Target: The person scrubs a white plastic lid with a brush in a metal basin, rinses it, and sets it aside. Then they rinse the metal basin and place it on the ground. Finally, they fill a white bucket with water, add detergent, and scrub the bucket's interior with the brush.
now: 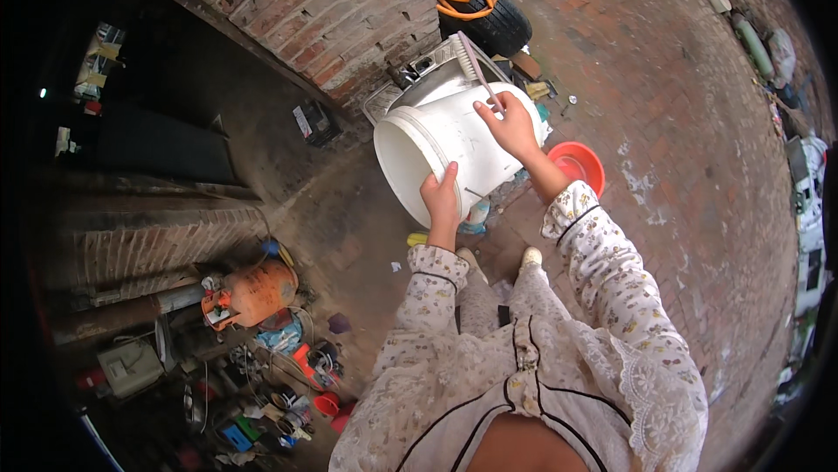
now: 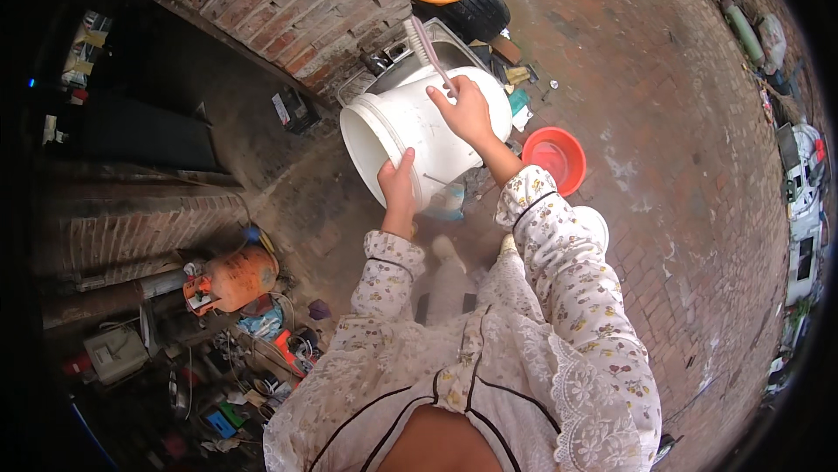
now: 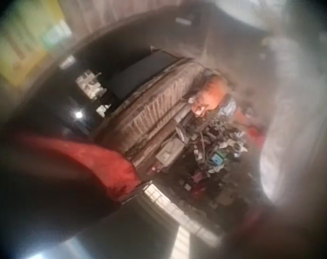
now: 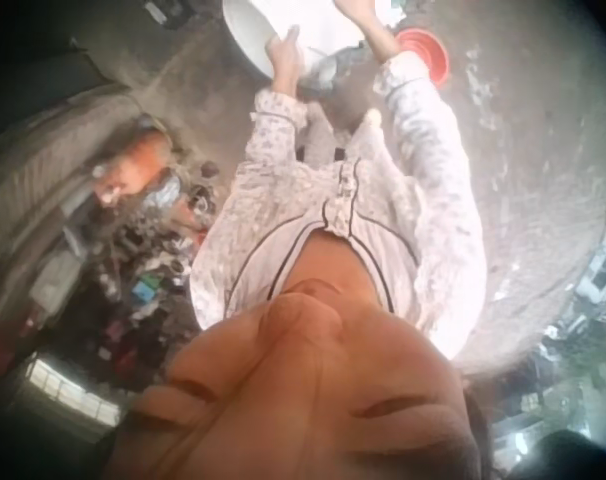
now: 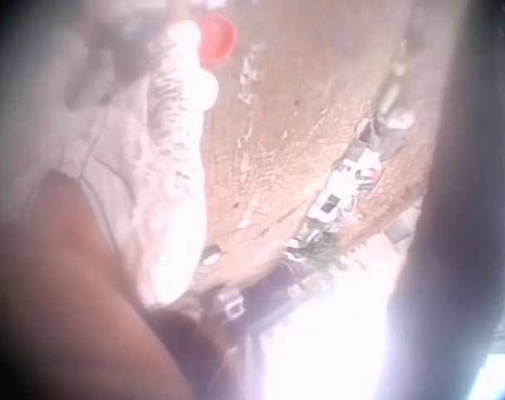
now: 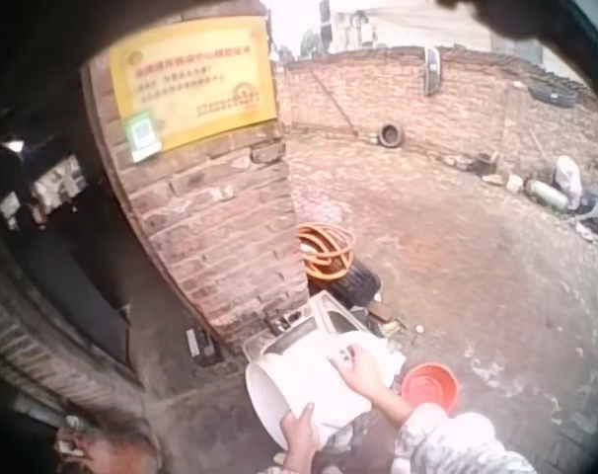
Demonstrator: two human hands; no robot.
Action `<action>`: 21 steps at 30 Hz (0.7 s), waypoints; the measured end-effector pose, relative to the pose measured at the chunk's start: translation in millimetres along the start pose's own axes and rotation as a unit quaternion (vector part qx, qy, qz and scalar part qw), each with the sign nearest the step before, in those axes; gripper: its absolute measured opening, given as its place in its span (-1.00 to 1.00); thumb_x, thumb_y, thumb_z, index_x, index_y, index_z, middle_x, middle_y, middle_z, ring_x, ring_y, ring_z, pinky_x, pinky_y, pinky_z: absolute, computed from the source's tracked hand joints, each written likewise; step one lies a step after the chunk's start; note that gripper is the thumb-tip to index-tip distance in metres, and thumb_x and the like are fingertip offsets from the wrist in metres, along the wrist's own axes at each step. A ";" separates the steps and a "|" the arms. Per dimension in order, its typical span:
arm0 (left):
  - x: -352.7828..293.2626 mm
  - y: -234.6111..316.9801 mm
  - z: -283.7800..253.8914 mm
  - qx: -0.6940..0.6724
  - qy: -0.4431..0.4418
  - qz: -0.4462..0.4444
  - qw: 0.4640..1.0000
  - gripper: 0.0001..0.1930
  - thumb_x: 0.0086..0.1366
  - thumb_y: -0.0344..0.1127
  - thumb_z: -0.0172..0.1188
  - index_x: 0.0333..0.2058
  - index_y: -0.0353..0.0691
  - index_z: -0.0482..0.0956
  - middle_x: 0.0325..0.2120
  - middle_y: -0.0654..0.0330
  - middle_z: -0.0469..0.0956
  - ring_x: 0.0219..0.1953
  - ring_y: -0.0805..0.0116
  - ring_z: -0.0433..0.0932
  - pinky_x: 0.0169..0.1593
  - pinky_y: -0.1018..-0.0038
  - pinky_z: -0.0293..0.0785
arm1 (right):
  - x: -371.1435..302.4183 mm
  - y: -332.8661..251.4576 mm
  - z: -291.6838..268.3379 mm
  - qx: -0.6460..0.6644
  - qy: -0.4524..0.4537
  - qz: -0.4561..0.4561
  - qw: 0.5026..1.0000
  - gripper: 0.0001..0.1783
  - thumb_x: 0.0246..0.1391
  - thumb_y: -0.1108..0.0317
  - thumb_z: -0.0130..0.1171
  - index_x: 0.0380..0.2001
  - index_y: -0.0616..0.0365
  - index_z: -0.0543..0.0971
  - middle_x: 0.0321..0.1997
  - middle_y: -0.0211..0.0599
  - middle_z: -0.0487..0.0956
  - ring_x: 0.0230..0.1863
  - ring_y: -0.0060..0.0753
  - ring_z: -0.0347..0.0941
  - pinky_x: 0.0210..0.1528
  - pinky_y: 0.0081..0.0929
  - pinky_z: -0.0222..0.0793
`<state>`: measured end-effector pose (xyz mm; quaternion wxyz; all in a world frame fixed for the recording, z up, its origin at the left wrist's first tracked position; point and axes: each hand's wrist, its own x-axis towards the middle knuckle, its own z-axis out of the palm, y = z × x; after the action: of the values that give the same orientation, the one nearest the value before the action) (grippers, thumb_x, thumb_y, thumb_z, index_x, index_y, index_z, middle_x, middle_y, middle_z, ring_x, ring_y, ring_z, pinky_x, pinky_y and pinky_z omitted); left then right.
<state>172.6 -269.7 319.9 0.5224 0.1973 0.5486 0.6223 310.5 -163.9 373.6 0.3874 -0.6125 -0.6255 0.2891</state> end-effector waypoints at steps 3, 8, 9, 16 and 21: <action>44.0 14.0 -31.6 -0.034 0.041 -0.030 0.998 -0.72 0.22 -0.39 0.18 -0.17 -0.49 0.49 -0.22 0.15 0.53 -0.24 0.43 0.46 -0.15 0.50 0.38 | 22.6 27.0 -0.4 0.027 0.042 0.014 0.999 -0.64 -0.07 0.13 0.25 -0.47 0.26 0.50 -0.55 -0.22 0.52 -0.50 -0.29 0.45 -0.36 -0.39 0.36; 97.8 33.2 -67.7 -0.021 0.099 -0.027 0.994 -0.71 0.20 -0.40 0.20 -0.13 -0.45 0.48 -0.17 0.14 0.52 -0.20 0.38 0.47 -0.10 0.49 0.38 | 66.0 64.5 28.8 0.052 -0.011 0.096 0.994 -0.71 -0.09 0.20 0.25 -0.51 0.24 0.51 -0.59 -0.32 0.52 -0.54 -0.45 0.43 -0.41 -0.48 0.35; 104.2 27.7 -68.2 -0.017 0.101 -0.023 0.994 -0.71 0.20 -0.41 0.20 -0.13 -0.45 0.48 -0.16 0.14 0.51 -0.19 0.38 0.47 -0.10 0.49 0.38 | 78.4 77.8 34.6 0.034 -0.032 0.096 0.994 -0.72 -0.10 0.21 0.26 -0.51 0.24 0.52 -0.59 -0.32 0.52 -0.54 -0.45 0.44 -0.41 -0.49 0.35; 126.9 10.4 -82.2 0.059 0.219 -0.003 0.974 -0.72 0.17 -0.44 0.21 -0.14 -0.41 0.50 -0.18 0.17 0.53 -0.20 0.44 0.47 -0.08 0.53 0.35 | 161.5 110.6 151.9 -0.031 -0.158 0.044 0.986 -0.76 -0.16 0.22 0.29 -0.43 0.12 0.57 -0.49 -0.21 0.57 -0.41 -0.18 0.51 -0.34 -0.33 0.38; 129.8 -3.8 -71.7 0.231 0.273 -0.032 0.933 -0.66 0.12 -0.42 0.25 -0.14 -0.45 0.46 -0.25 0.17 0.56 -0.25 0.42 0.48 -0.12 0.49 0.40 | 204.1 137.4 238.0 -0.094 -0.220 -0.112 0.965 -0.72 -0.07 0.22 0.23 -0.24 0.01 0.57 -0.31 -0.20 0.57 -0.26 -0.07 0.49 -0.22 -0.24 0.38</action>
<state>66.7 -191.9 251.1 0.3119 0.1176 0.8045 0.4916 195.6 76.4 158.6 0.2112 -0.4933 -0.7842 0.3115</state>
